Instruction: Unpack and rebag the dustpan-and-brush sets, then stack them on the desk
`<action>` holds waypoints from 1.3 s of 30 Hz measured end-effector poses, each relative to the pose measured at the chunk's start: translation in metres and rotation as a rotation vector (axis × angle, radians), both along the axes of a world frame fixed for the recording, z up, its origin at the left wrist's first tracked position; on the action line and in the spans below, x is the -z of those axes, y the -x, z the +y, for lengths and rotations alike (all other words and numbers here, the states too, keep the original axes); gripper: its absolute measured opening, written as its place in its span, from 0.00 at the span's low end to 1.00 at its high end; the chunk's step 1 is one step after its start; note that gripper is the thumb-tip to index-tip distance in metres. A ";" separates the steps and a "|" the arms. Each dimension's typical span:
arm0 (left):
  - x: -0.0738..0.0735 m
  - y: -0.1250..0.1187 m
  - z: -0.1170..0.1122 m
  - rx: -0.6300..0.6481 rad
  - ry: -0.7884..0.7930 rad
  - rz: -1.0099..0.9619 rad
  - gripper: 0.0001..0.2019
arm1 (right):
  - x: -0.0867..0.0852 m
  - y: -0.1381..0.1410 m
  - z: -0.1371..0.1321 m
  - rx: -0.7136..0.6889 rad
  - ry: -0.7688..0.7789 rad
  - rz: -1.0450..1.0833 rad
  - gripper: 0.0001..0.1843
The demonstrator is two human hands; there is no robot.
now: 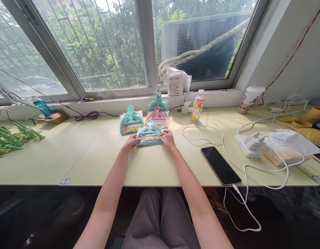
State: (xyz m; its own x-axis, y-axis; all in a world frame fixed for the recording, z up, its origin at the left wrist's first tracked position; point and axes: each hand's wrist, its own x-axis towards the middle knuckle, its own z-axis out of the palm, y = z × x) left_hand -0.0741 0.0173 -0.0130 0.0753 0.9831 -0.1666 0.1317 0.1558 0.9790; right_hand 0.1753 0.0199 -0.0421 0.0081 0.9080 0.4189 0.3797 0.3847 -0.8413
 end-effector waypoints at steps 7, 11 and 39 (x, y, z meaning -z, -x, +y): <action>-0.014 -0.004 -0.009 0.129 -0.255 -0.037 0.33 | -0.001 -0.005 0.006 -0.100 0.282 0.328 0.29; -0.022 -0.005 -0.014 0.121 -0.271 0.035 0.28 | 0.000 -0.006 0.007 -0.213 0.258 0.400 0.20; 0.009 0.110 0.057 -0.587 -0.184 0.702 0.13 | 0.003 0.081 0.028 -0.076 0.020 -0.077 0.13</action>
